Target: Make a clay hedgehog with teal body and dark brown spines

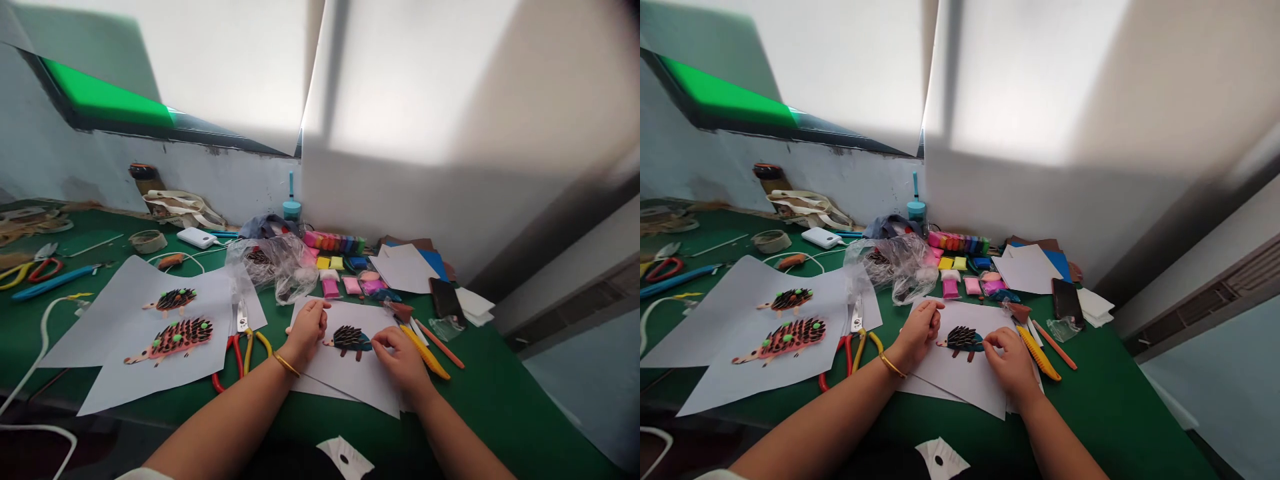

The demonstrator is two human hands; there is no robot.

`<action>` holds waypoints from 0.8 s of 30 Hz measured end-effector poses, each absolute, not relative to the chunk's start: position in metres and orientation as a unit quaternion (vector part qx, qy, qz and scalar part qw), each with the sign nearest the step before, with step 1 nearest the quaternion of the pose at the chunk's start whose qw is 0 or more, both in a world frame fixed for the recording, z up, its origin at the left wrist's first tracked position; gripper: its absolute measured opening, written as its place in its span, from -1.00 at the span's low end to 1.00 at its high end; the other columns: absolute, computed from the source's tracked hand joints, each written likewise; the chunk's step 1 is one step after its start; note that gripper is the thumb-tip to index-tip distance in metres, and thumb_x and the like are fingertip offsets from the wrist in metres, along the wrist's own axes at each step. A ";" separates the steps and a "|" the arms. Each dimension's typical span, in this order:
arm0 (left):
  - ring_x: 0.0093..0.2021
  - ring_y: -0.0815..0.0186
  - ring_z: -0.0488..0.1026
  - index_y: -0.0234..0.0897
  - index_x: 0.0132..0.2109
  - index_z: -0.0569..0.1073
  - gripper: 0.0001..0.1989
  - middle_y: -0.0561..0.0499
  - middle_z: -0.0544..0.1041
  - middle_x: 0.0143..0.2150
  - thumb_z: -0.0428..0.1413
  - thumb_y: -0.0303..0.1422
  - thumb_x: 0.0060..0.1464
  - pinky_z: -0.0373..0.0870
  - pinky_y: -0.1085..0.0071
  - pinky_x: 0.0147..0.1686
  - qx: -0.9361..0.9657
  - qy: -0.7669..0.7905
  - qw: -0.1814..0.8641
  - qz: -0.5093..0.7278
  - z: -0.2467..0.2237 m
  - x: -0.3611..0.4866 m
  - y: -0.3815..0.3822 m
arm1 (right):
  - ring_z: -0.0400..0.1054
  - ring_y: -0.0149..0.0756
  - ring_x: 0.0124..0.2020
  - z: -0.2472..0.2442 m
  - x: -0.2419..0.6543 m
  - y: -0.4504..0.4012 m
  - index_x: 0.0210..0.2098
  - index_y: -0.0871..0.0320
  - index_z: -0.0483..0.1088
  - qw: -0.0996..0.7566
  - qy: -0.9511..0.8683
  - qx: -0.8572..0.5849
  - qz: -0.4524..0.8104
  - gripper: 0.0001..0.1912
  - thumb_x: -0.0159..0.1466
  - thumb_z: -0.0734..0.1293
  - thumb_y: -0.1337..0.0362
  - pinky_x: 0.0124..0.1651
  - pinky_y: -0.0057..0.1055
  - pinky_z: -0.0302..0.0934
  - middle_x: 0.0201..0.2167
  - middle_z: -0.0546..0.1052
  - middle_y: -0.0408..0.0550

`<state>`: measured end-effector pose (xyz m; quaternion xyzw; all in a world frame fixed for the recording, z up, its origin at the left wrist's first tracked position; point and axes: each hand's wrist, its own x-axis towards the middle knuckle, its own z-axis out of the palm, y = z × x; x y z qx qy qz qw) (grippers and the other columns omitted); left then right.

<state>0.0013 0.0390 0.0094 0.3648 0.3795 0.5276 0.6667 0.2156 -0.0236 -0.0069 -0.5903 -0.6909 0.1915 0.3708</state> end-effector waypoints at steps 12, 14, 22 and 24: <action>-0.70 0.55 -0.01 -0.27 -0.26 0.37 -0.77 0.21 0.20 -0.60 0.10 -0.18 0.08 -0.19 0.57 -0.70 0.355 0.385 0.669 0.527 0.010 0.001 0.038 | 0.32 -0.19 -0.23 0.001 0.200 -0.026 -0.44 0.10 0.47 0.336 -0.735 -0.574 0.134 -0.79 0.29 0.26 0.31 -0.14 -0.29 0.16 -0.37 0.46 -0.04; -0.70 0.55 -0.01 -0.27 -0.26 0.36 -0.76 0.21 0.20 -0.60 0.10 -0.17 0.08 -0.19 0.57 -0.70 0.354 0.386 0.670 0.526 0.010 0.002 0.038 | 0.32 -0.19 -0.23 0.001 0.199 -0.026 -0.44 0.10 0.47 0.332 -0.738 -0.574 0.127 -0.79 0.29 0.26 0.32 -0.15 -0.29 0.16 -0.37 0.46 -0.04; -0.70 0.55 -0.01 -0.27 -0.25 0.36 -0.74 0.22 0.20 -0.61 0.10 -0.15 0.08 -0.17 0.58 -0.71 0.358 0.388 0.667 0.526 0.010 0.002 0.038 | 0.31 -0.19 -0.25 -0.001 0.198 -0.027 -0.43 0.11 0.45 0.305 -0.761 -0.567 0.080 -0.80 0.30 0.25 0.33 -0.18 -0.27 0.12 -0.37 0.46 -0.05; -0.71 0.55 -0.01 -0.27 -0.25 0.36 -0.73 0.22 0.19 -0.61 0.11 -0.14 0.08 -0.18 0.58 -0.71 0.358 0.387 0.667 0.526 0.010 0.002 0.039 | 0.30 -0.19 -0.26 -0.001 0.198 -0.027 -0.42 0.11 0.44 0.294 -0.768 -0.566 0.062 -0.80 0.31 0.25 0.33 -0.18 -0.27 0.11 -0.37 0.46 -0.04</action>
